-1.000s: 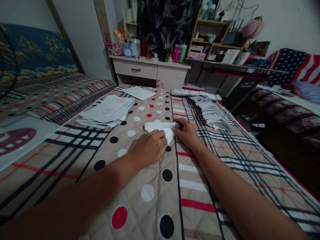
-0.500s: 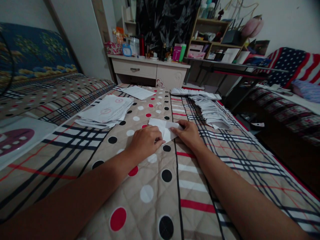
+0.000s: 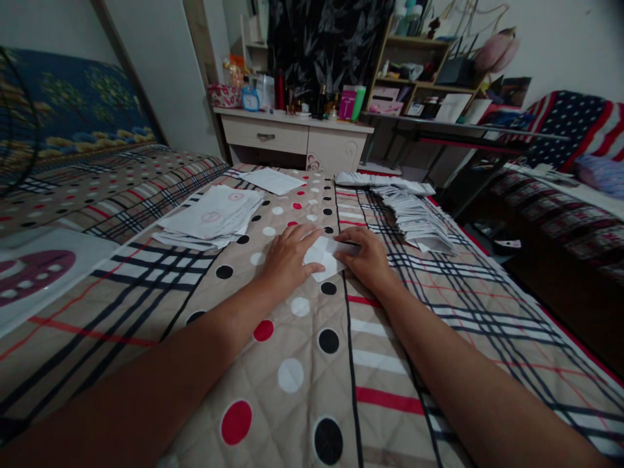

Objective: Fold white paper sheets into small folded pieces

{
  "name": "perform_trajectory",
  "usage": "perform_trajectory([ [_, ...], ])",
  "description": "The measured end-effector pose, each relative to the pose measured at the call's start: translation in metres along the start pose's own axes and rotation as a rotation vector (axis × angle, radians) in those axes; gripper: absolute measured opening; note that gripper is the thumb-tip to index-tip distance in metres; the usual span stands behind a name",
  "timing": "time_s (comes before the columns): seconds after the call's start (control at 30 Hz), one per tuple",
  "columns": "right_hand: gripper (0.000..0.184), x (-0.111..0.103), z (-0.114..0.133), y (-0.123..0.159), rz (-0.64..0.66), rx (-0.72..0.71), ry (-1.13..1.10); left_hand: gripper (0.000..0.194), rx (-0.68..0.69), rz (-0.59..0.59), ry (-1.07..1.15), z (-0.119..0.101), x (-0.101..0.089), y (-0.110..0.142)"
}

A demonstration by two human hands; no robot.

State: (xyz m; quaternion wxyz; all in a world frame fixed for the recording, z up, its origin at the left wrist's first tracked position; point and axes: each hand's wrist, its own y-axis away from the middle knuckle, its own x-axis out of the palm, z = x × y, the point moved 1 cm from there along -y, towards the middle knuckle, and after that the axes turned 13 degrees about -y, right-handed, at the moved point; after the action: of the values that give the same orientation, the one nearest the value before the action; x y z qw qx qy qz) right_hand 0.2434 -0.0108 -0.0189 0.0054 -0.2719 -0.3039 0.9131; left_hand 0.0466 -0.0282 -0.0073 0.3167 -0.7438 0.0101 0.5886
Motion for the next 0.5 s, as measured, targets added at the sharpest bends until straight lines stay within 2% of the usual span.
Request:
perform_trajectory([
  [0.2, 0.031, 0.001, 0.001, 0.001, 0.008, -0.069, -0.005, 0.077, 0.068, 0.061, 0.017, 0.000, 0.000, -0.001],
  [0.37, 0.021, 0.001, 0.005, 0.001, -0.001, -0.117, -0.008, 0.078, 0.066, 0.059, 0.011, 0.002, 0.001, -0.001],
  [0.5, 0.022, 0.000, 0.015, 0.002, 0.085, -0.078, 0.058, 0.077, 0.091, 0.046, 0.030, 0.003, 0.002, -0.001],
])
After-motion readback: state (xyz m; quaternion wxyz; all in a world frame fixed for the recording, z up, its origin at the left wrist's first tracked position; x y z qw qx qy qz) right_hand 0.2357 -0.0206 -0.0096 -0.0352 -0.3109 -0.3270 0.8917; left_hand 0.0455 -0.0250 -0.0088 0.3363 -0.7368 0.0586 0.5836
